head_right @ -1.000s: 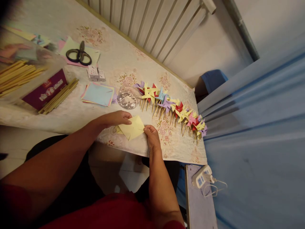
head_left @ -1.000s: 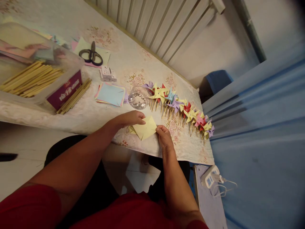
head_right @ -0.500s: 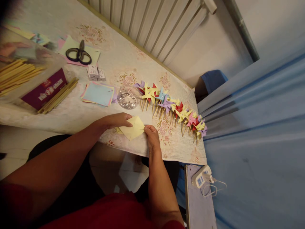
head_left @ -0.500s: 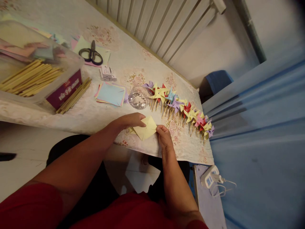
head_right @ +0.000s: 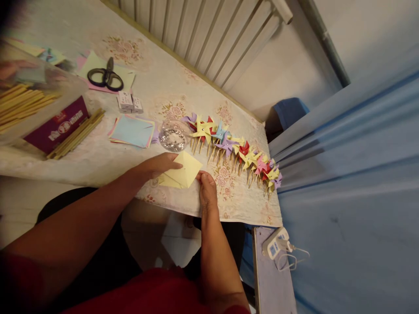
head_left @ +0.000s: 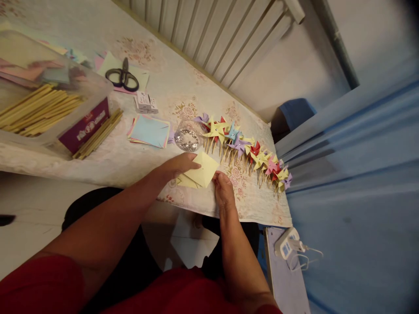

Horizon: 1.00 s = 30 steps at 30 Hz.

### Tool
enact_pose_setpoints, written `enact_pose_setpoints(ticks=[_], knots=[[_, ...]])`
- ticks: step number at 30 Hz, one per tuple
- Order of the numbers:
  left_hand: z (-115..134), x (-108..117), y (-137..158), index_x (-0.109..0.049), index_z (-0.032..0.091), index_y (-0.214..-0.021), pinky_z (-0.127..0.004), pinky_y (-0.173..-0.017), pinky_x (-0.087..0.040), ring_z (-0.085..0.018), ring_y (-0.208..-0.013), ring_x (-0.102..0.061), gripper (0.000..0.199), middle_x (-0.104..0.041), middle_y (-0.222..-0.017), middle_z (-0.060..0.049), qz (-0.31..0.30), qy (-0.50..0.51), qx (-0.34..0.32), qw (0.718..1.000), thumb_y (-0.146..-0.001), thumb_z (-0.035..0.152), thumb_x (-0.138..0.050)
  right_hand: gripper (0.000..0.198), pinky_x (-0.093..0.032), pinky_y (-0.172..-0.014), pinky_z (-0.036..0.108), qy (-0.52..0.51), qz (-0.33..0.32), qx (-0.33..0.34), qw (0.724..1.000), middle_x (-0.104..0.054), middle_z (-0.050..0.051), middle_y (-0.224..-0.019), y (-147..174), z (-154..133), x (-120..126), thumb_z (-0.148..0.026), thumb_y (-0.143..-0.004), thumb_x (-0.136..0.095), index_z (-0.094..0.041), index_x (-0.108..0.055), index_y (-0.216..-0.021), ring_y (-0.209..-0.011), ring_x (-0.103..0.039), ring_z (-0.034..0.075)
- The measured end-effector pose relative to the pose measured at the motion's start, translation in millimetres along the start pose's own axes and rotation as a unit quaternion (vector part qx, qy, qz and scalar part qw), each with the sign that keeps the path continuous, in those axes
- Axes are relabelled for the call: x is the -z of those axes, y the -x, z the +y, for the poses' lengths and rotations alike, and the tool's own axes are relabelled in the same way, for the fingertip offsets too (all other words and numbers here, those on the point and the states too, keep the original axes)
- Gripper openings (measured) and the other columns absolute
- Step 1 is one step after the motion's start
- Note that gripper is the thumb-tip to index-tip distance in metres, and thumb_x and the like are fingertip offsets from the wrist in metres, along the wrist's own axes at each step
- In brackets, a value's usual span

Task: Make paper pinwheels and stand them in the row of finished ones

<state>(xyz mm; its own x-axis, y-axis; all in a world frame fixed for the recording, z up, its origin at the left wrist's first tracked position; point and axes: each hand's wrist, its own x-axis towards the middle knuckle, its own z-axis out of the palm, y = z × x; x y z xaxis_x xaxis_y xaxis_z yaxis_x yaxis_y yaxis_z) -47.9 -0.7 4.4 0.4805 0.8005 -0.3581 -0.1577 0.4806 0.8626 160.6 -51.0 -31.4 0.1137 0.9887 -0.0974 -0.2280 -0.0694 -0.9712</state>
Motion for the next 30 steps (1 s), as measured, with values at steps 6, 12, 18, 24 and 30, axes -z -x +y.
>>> enact_pose_setpoints(ticks=[6, 12, 18, 24, 30], knots=[[-1, 0, -3, -0.069, 0.009, -0.099, -0.030, -0.065, -0.053, -0.020, -0.066, -0.068, 0.036, -0.074, -0.077, -0.008, -0.026, 0.110, -0.037, 0.993, -0.064, 0.017, -0.074, 0.037, -0.048, -0.086, 0.033, 0.010, 0.014, -0.003, 1.000, -0.071, 0.001, -0.077, 2, -2, -1, -0.051, -0.070, -0.078, -0.021, -0.071, -0.090, -0.074, -0.062, 0.016], [-4, 0, -12, -0.069, 0.008, -0.098, -0.030, -0.071, -0.052, -0.020, -0.072, -0.068, 0.037, -0.074, -0.078, -0.008, -0.022, 0.147, -0.059, 0.987, -0.062, 0.016, -0.076, 0.030, -0.048, -0.085, 0.031, 0.002, 0.030, 0.015, 0.999, -0.069, -0.001, -0.077, 2, 2, 0, -0.042, -0.069, -0.078, -0.021, -0.071, -0.089, -0.075, -0.061, 0.015], [-1, -6, -14, -0.068, 0.009, -0.095, -0.028, -0.070, -0.051, -0.018, -0.070, -0.067, 0.034, -0.072, -0.073, -0.005, -0.022, 0.157, -0.068, 0.985, -0.062, 0.014, -0.074, 0.031, -0.048, -0.088, 0.032, -0.021, 0.072, 0.029, 0.997, -0.069, -0.002, -0.079, 5, 3, 1, -0.037, -0.068, -0.079, -0.023, -0.068, -0.093, -0.078, -0.063, 0.014], [1, -13, -19, -0.067, 0.008, -0.097, -0.028, -0.069, -0.053, -0.017, -0.069, -0.068, 0.034, -0.073, -0.074, -0.005, -0.017, 0.179, -0.058, 0.982, -0.063, 0.008, -0.070, 0.036, -0.054, -0.083, 0.033, -0.088, 0.064, 0.010, 0.994, -0.071, 0.001, -0.093, 15, -10, 3, -0.032, -0.067, -0.083, -0.025, -0.069, -0.099, -0.089, -0.065, 0.016], [-1, -13, -22, -0.069, 0.008, -0.102, -0.031, -0.073, -0.055, -0.021, -0.077, -0.071, 0.037, -0.075, -0.079, -0.008, -0.025, 0.197, -0.051, 0.979, -0.065, 0.007, -0.073, 0.031, -0.058, -0.072, 0.030, -0.026, 0.046, -0.003, 0.999, -0.069, 0.002, -0.098, 14, -17, 1, -0.033, -0.069, -0.082, -0.024, -0.073, -0.098, -0.085, -0.062, 0.015]])
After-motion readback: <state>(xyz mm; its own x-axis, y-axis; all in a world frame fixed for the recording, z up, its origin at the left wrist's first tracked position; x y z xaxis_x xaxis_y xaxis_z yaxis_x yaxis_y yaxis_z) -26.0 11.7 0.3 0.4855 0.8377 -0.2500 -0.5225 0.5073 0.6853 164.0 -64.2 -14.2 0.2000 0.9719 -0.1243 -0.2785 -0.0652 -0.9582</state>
